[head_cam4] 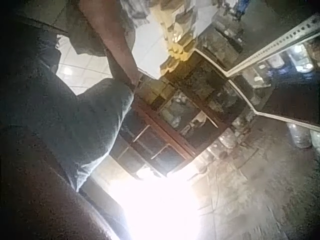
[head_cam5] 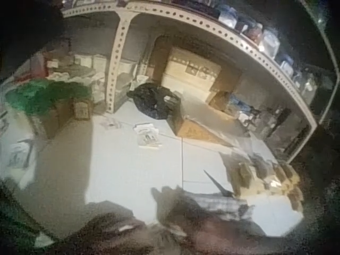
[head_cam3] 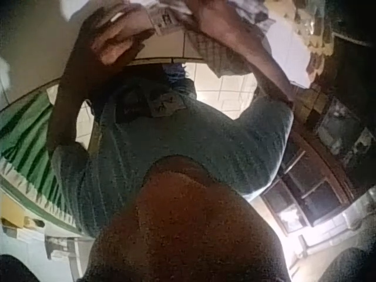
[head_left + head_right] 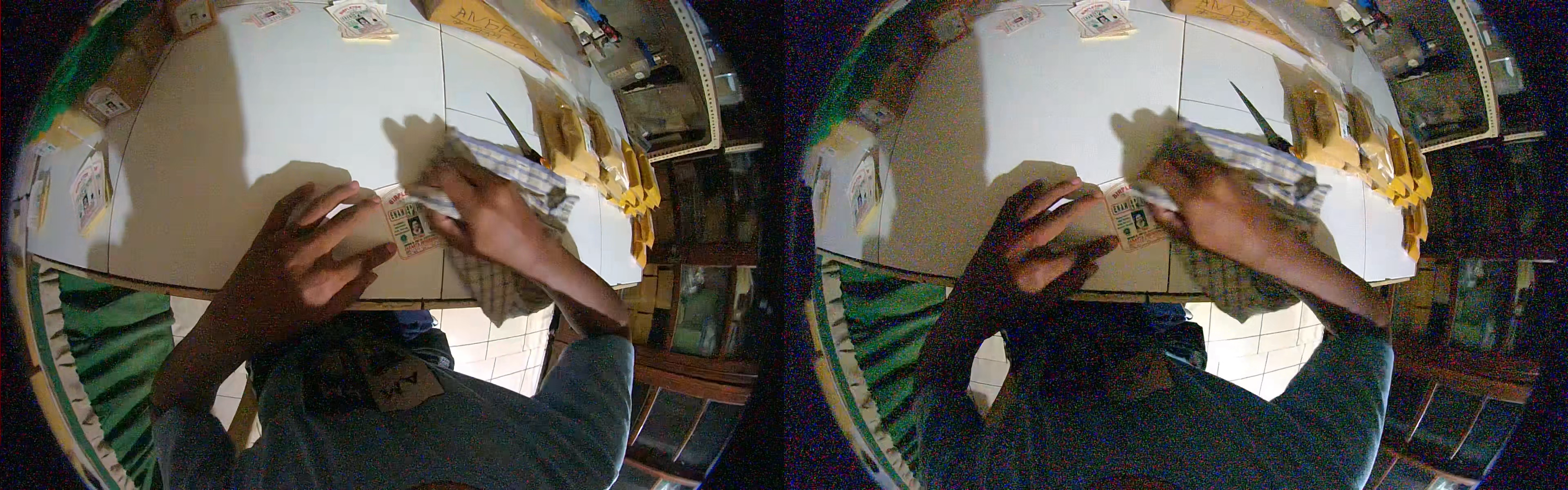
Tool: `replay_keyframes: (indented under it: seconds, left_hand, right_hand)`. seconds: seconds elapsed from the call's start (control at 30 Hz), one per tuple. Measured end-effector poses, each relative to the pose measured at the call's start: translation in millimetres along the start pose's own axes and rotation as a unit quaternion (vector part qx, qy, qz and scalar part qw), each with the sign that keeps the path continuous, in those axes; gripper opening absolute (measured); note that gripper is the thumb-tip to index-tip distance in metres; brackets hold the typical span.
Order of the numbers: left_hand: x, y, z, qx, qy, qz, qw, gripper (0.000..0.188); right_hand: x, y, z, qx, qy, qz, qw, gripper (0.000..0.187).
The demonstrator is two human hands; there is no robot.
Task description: The recorder is applying small paper labels to what appear to be product containers or small cardboard boxes.
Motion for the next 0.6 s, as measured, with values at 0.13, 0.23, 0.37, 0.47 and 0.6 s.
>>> replay_keyframes:
  seconds: [0.13, 0.23, 0.37, 0.47, 0.6]
  left_hand:
    - [3, 0, -3, -0.021, -0.014, -0.003, 1.0, 0.027]
    - [6, -7, -8, -0.038, -0.03, -0.009, 0.999, 0.026]
    - [2, -9, -9, -0.08, -0.056, -0.019, 0.995, 0.026]
    - [2, -15, -11, -0.073, -0.059, -0.028, 0.995, 0.025]
    - [-2, -18, -9, -0.129, -0.085, 0.031, 0.987, 0.026]
  right_hand:
    - [2, 23, -6, 0.017, 0.104, -0.001, 0.994, 0.044]
    - [-12, 41, 0, -0.02, 0.119, -0.068, 0.99, 0.037]
    - [-12, 38, -10, 0.009, 0.089, -0.151, 0.985, 0.048]
    - [7, 27, -17, 0.014, 0.022, -0.064, 0.998, 0.041]
    - [20, 9, -20, 0.033, -0.008, -0.058, 0.998, 0.037]
Point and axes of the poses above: each hand's wrist, its own y-axis away from the middle knuckle, its own z-axis out of the palm, x = y × z, the point moved 7 cm from there along -y, towards the middle knuckle, and after that the axes turned 9 degrees about x, right-handed, at the moved point
